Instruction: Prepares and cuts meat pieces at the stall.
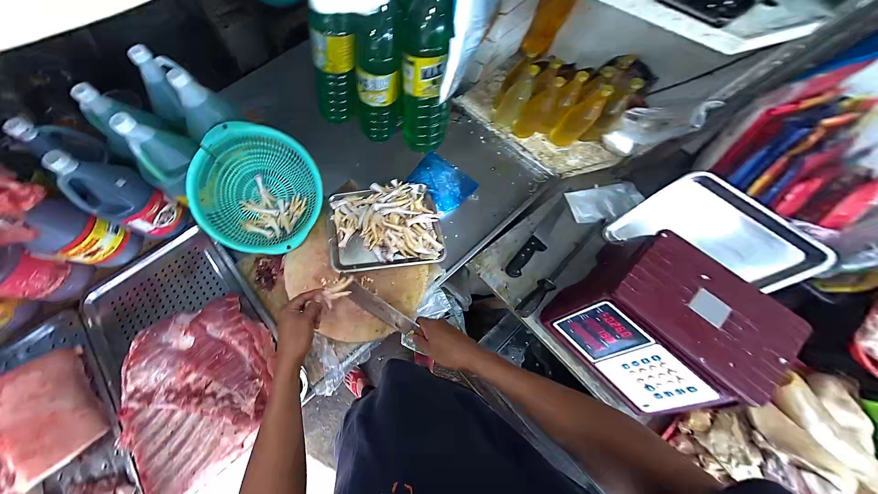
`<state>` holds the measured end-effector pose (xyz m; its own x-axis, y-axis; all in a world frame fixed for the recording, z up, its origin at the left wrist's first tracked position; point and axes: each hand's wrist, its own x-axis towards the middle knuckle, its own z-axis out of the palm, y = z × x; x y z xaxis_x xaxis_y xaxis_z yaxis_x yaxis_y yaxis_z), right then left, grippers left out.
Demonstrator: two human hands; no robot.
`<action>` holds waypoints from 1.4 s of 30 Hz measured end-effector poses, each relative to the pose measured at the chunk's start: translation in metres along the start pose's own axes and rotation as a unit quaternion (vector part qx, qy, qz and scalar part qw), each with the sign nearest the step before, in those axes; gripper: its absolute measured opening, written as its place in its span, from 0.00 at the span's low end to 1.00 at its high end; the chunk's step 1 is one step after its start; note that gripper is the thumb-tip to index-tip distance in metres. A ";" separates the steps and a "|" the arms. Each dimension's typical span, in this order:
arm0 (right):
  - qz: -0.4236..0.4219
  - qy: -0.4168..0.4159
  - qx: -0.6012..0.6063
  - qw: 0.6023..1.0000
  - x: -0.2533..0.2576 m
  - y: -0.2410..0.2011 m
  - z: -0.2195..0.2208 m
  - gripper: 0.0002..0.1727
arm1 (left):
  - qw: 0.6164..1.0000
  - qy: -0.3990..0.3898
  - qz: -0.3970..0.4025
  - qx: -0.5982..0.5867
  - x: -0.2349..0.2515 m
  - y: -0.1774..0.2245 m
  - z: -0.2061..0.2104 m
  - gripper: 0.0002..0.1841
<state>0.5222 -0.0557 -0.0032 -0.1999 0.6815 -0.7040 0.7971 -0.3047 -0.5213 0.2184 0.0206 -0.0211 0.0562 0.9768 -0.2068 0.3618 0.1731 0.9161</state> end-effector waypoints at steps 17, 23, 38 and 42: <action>0.003 0.061 -0.125 0.990 -0.016 -0.031 0.019 0.27 | 0.852 -0.201 -0.110 0.471 -0.003 0.008 0.008 0.21; 0.022 0.031 -0.105 0.994 -0.016 -0.024 0.029 0.27 | 0.826 -0.212 -0.210 0.478 -0.009 0.029 0.020 0.27; -0.008 0.068 -0.096 0.993 -0.024 -0.036 0.032 0.27 | 0.936 -0.021 -0.308 0.170 -0.035 -0.021 0.053 0.27; 0.013 0.023 -0.111 0.993 -0.010 -0.022 0.035 0.27 | 0.921 -0.049 -0.265 0.283 -0.047 -0.005 0.061 0.30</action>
<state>0.4867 -0.0786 -0.0012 -0.1554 0.7058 -0.6912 0.9091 -0.1716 -0.3796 0.2709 -0.0334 -0.0367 -0.1943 0.7534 -0.6282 0.7872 0.5019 0.3584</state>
